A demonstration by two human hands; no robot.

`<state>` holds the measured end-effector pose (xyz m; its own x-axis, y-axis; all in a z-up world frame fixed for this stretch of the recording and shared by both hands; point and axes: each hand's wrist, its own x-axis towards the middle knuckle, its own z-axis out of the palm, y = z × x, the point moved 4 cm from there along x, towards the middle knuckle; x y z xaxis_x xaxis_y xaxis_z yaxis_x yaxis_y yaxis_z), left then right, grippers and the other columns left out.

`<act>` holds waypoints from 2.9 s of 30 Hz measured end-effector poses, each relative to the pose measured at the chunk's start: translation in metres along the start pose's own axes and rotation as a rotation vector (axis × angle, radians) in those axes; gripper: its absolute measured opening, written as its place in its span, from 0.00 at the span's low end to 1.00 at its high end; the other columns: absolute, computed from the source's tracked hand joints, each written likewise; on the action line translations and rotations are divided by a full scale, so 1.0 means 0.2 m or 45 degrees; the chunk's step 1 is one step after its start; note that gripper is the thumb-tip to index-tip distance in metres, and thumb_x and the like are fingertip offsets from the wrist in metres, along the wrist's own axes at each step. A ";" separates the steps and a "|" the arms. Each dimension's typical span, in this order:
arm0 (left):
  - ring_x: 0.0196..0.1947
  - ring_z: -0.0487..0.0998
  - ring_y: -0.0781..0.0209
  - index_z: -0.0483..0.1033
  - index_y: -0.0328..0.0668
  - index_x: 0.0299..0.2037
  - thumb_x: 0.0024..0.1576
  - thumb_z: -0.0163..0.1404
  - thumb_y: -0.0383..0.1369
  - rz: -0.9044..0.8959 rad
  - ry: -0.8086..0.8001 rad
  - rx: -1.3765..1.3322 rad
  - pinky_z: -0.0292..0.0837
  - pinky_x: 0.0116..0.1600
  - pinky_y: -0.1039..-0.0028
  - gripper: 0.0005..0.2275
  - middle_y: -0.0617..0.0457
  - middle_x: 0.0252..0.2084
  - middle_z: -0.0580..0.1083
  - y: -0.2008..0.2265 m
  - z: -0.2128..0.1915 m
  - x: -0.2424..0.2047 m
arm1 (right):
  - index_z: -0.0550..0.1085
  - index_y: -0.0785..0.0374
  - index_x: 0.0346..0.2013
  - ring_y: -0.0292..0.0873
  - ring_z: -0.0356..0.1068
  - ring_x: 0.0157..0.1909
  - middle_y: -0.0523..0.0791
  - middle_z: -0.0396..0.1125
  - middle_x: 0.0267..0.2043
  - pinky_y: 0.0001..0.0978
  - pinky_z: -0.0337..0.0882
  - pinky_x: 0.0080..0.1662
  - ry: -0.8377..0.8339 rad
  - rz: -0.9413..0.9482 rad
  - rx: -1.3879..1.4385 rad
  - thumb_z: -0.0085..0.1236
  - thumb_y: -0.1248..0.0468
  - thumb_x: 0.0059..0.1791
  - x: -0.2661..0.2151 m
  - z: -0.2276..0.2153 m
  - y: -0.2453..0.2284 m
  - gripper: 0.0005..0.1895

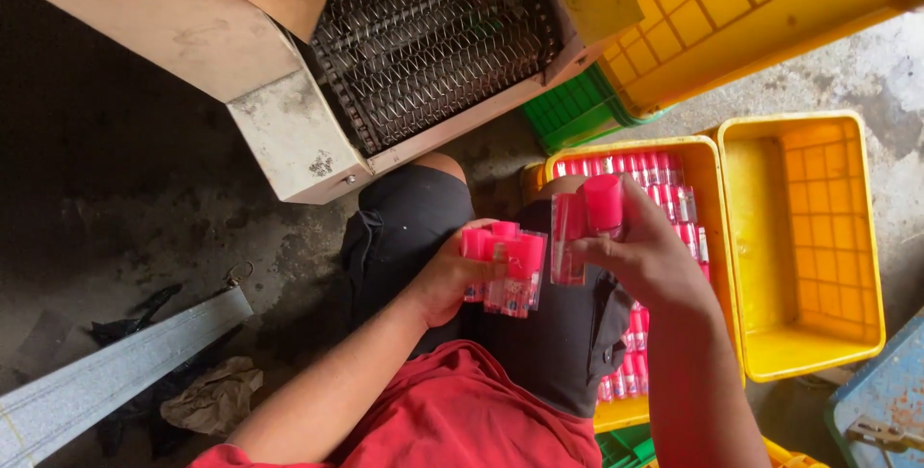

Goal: The person repeatedly picks up small pink cylindrical objects from a yellow crate, places them into a machine with a rotating metal drum, and then returns them to the crate. The task involves handling the objects one by one in a repetitive cycle.

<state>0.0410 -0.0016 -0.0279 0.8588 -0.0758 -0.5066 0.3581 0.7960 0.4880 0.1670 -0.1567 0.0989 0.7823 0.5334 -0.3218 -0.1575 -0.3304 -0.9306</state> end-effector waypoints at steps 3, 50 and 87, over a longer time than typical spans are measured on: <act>0.37 0.81 0.51 0.73 0.41 0.57 0.39 0.68 0.23 0.013 0.044 -0.034 0.80 0.41 0.61 0.31 0.45 0.39 0.79 0.03 0.03 -0.04 | 0.73 0.64 0.50 0.43 0.71 0.38 0.51 0.73 0.37 0.38 0.72 0.44 -0.050 -0.076 0.055 0.74 0.72 0.36 0.11 -0.02 -0.03 0.29; 0.44 0.77 0.58 0.67 0.32 0.63 0.49 0.54 0.20 0.016 -0.102 -0.030 0.75 0.49 0.71 0.27 0.44 0.51 0.75 0.10 0.00 -0.04 | 0.64 0.57 0.58 0.62 0.76 0.39 0.53 0.74 0.47 0.58 0.72 0.37 -0.491 -0.742 -1.430 0.63 0.67 0.43 0.79 0.65 -0.78 0.31; 0.39 0.83 0.45 0.72 0.43 0.59 0.42 0.65 0.25 0.265 -0.030 -0.294 0.81 0.43 0.53 0.31 0.39 0.42 0.80 -0.03 -0.08 -0.03 | 0.72 0.38 0.59 0.59 0.78 0.51 0.53 0.78 0.45 0.54 0.74 0.52 -0.172 0.313 -0.551 0.72 0.54 0.34 -0.04 0.31 0.11 0.38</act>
<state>0.0285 0.0035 -0.0391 0.9143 0.0914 -0.3945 0.0831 0.9111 0.4037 0.1200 -0.1197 0.0691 0.6642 0.4857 -0.5682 -0.0408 -0.7354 -0.6764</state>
